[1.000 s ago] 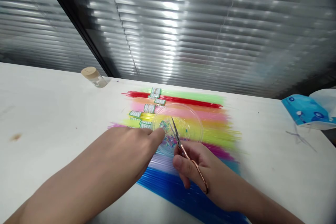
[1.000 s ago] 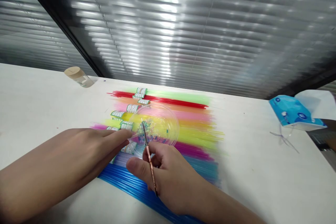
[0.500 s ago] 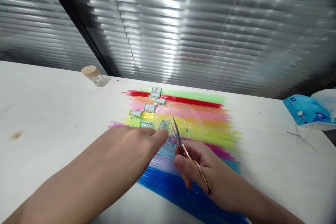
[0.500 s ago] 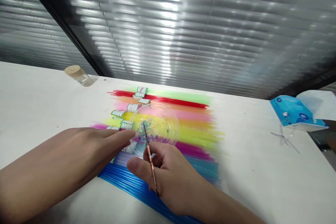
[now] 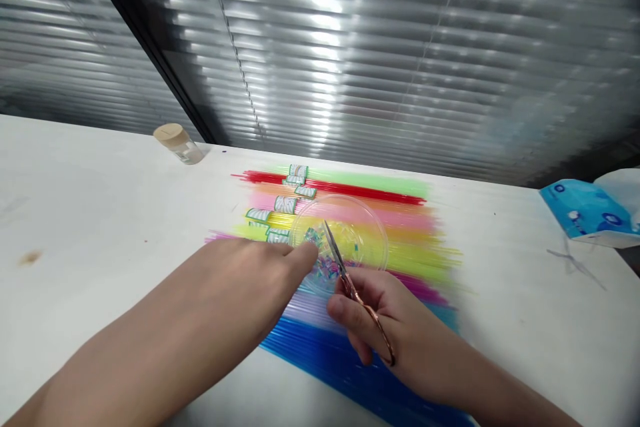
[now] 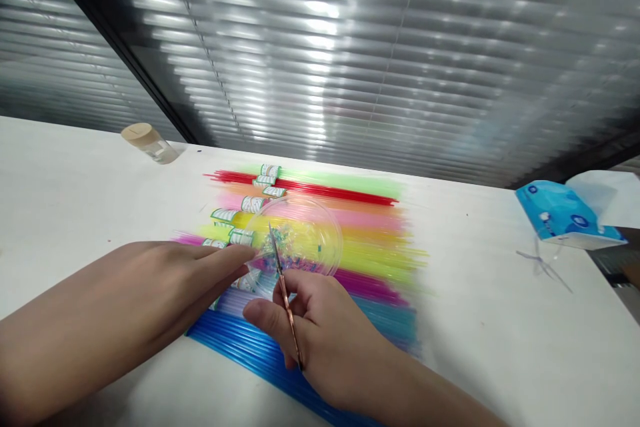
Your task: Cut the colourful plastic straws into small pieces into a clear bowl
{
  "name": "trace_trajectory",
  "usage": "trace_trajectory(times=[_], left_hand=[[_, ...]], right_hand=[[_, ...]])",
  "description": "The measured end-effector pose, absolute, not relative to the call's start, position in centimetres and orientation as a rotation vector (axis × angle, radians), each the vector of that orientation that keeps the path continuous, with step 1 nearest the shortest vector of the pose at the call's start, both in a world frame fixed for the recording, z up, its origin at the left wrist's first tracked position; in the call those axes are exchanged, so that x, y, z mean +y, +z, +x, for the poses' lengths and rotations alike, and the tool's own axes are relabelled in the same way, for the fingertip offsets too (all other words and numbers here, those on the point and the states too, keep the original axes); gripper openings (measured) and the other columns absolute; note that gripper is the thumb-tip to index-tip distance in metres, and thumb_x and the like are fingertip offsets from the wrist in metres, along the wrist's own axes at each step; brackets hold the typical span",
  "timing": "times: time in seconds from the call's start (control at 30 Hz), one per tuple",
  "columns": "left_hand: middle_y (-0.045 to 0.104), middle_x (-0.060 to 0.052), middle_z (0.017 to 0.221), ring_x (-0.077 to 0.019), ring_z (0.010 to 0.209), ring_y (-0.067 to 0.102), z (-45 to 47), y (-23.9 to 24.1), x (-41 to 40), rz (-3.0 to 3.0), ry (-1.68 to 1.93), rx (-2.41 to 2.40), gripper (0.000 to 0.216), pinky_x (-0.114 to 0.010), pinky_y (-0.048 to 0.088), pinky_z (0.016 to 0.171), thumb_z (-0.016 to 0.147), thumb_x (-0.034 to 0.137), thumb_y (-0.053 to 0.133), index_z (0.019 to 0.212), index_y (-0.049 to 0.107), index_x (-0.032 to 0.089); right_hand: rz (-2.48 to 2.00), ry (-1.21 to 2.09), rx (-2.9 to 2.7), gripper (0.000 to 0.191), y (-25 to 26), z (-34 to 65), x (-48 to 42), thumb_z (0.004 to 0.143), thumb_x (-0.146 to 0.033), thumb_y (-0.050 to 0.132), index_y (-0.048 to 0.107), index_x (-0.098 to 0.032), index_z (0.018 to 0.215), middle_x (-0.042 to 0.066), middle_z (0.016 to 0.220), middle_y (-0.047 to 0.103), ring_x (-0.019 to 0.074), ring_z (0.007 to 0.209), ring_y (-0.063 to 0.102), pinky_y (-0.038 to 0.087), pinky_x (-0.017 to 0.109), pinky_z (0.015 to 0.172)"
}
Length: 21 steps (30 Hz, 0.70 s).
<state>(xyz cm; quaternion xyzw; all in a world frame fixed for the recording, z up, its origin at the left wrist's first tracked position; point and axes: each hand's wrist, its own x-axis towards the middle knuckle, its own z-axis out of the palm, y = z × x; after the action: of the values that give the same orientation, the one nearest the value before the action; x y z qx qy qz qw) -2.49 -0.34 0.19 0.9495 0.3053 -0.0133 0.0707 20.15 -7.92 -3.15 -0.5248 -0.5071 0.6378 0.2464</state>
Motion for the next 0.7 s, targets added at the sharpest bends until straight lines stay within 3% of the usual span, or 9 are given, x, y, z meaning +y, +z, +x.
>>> trace_trajectory(times=[0.23, 0.47, 0.7], left_hand=[[0.069, -0.003, 0.078, -0.0202, 0.060, 0.061, -2.59, -0.12, -0.06, 2.858, -0.113, 0.936, 0.038, -0.031, 0.038, 0.055, 0.094, 0.012, 0.049, 0.125, 0.065, 0.028], [0.070, -0.002, 0.081, -0.0215, 0.062, 0.062, -2.22, 0.22, -0.40, 2.888, -0.042, 0.907, 0.042, -0.033, 0.039, 0.057, 0.094, 0.009, 0.044, 0.124, 0.064, 0.030], [0.071, -0.002, 0.081, -0.0206, 0.065, 0.063, -1.86, 0.35, -0.52, 2.803, -0.029, 0.879, 0.037, -0.032, 0.047, 0.061, 0.096, 0.015, 0.044, 0.122, 0.066, 0.030]], right_hand=[[-1.467, 1.717, -1.405, 0.052, -2.90, 20.31, -7.95, 0.100, -0.068, 0.056, 0.050, -0.022, 0.077, -0.002, 0.069, 0.057, 0.0150, 0.067, 0.051, 0.041, 0.028, 0.064], [-1.397, 1.770, -1.416, 0.046, -2.73, 20.33, -7.95, 0.096, -0.061, 0.067, 0.052, -0.021, 0.080, -0.003, 0.076, 0.052, 0.0143, 0.070, 0.048, 0.037, 0.027, 0.062], [-1.370, 1.763, -1.402, 0.043, -2.88, 20.29, -8.01, 0.098, -0.056, 0.068, 0.052, -0.021, 0.079, -0.004, 0.076, 0.051, 0.0142, 0.071, 0.047, 0.037, 0.027, 0.065]])
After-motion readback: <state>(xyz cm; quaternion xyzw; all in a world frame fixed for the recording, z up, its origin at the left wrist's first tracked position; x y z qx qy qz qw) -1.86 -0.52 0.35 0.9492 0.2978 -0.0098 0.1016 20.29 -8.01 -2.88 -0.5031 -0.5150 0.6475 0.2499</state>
